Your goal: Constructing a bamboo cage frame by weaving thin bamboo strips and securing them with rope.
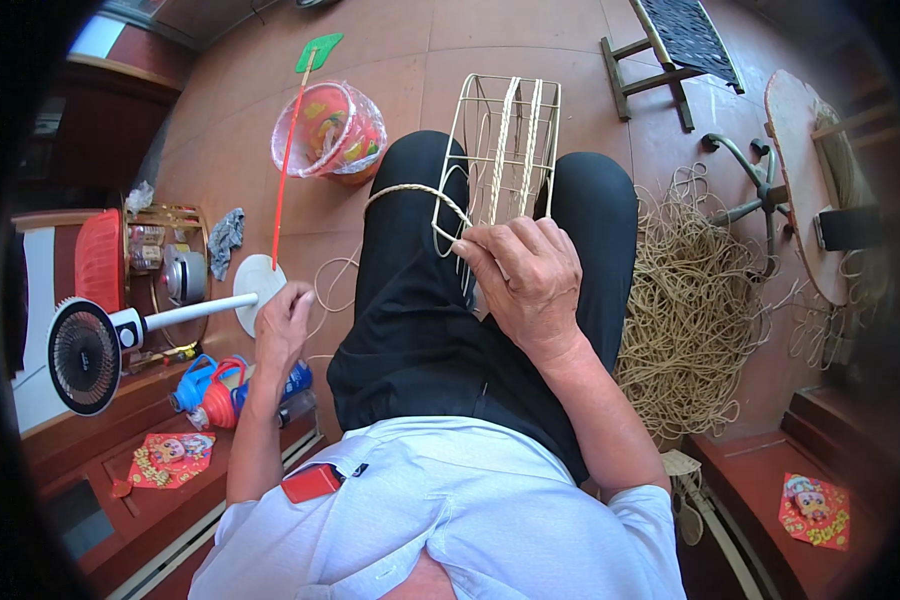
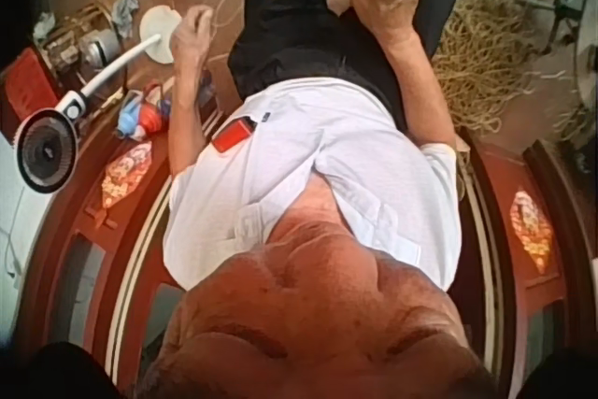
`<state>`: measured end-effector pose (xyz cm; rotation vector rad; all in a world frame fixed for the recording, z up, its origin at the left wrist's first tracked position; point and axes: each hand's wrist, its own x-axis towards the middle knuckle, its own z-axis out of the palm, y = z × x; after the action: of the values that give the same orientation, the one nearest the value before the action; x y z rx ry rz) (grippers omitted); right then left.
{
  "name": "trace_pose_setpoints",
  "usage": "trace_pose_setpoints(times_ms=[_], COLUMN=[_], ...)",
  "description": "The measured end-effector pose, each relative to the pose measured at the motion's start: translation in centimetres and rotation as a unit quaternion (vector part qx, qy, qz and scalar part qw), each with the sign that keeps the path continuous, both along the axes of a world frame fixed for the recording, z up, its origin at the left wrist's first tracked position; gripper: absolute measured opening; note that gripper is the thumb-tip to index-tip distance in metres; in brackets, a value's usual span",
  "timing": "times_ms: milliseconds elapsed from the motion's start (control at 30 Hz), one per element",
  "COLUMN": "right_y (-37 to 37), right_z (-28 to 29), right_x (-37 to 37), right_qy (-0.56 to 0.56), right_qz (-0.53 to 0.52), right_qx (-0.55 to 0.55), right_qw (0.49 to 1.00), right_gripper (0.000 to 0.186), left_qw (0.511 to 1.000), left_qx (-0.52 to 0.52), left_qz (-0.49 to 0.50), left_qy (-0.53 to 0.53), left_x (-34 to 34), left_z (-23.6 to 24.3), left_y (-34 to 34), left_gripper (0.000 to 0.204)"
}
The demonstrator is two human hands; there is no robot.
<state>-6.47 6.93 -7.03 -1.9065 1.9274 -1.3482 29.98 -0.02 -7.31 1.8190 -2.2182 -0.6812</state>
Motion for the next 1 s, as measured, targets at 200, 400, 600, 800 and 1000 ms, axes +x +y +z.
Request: trace_pose_setpoints(times_ms=[200, 400, 600, 800, 1000], right_y=[0.2, 0.5, 0.5, 0.6, 0.5], right_z=[0.3, 0.6, 0.4, 0.4, 0.8], right_x=[0.2, -0.6, -1.2, -0.6, -0.3], right_qy=[0.017, -0.006, -0.006, -0.027, 0.017], right_qz=[0.017, 0.034, 0.047, 0.042, 0.036], right_qx=[-0.014, 0.020, 0.021, 0.045, 0.014], right_qw=[1.000, 0.999, 0.999, 0.998, 0.999], right_gripper=[0.014, 0.019, 0.019, 0.021, 0.022], left_qw=[0.800, 0.640, 0.938, 0.956, 0.920], left_qx=[0.327, 0.414, -0.083, 0.021, 0.149], left_qz=[-0.068, -0.039, -0.180, -0.132, -0.195], left_qy=[0.498, 0.647, 0.284, 0.262, 0.304], left_x=[-14.2, -18.7, -19.6, -17.0, -13.3], left_z=[1.8, -0.8, -1.4, 1.8, 4.7], left_y=[4.0, 3.3, 3.2, 4.2, 4.8], left_gripper=[0.061, 0.061, 0.014, 0.029, 0.030])
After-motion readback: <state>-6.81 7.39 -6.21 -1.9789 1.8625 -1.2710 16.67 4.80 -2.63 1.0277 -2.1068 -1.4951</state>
